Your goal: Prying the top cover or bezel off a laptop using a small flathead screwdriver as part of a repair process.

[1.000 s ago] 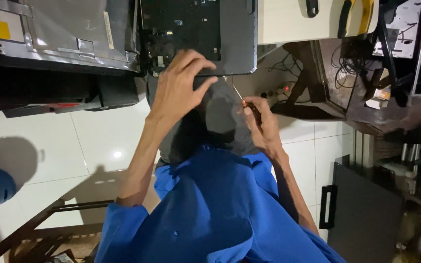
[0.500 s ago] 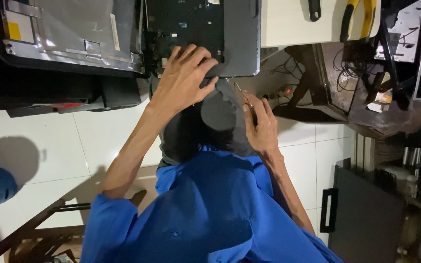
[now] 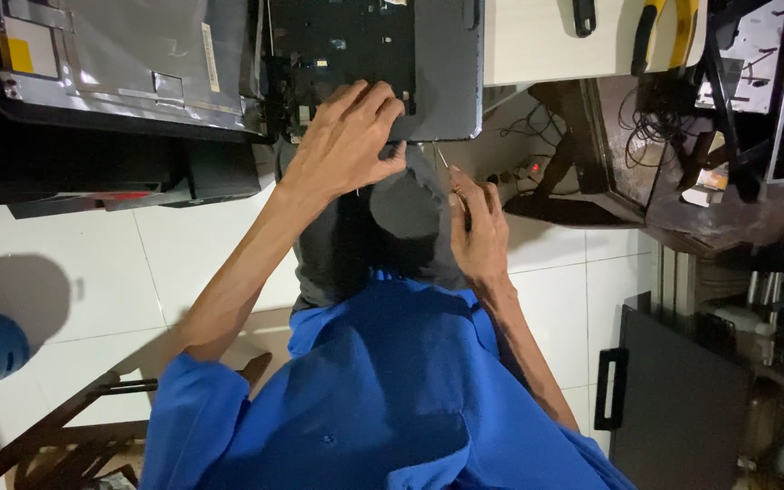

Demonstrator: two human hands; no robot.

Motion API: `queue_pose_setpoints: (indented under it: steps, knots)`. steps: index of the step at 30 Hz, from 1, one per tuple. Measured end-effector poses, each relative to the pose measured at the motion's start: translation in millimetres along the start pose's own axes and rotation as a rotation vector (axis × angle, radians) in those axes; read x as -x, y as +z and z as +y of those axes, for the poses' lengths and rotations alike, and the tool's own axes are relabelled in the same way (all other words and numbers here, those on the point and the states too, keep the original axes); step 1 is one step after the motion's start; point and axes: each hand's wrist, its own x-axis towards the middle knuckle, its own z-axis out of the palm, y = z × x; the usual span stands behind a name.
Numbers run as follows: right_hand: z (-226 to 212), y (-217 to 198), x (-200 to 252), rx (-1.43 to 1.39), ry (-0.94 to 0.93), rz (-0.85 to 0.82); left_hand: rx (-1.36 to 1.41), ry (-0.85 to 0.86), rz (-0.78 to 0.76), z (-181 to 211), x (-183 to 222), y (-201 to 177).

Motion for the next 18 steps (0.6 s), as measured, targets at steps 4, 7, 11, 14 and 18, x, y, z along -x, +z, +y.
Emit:
queue_pose_setpoints:
  steps: [4, 7, 11, 14, 18]
  knots:
    - [0.3, 5.4, 4.1, 0.034, 0.032, -0.006, -0.123, 0.029, 0.011, 2.1, 0.1, 2.0]
    - [-15.0, -13.8, -6.4, 0.101, 0.008, -0.099, -0.165, 0.038, -0.005, 1.9, 1.1, 4.6]
    - [-55.0, -53.3, -36.8, 0.003, 0.053, -0.226, -0.142, 0.051, 0.013, 1.5, -1.9, 4.3]
    - [-76.3, -72.6, -54.9, 0.013, 0.090, -0.282, -0.141, 0.060, 0.016, 0.8, -2.7, 3.9]
    - [-83.7, -73.9, -63.1, 0.029, 0.168, -0.314, -0.164, 0.064, 0.043, -0.3, -5.0, -5.4]
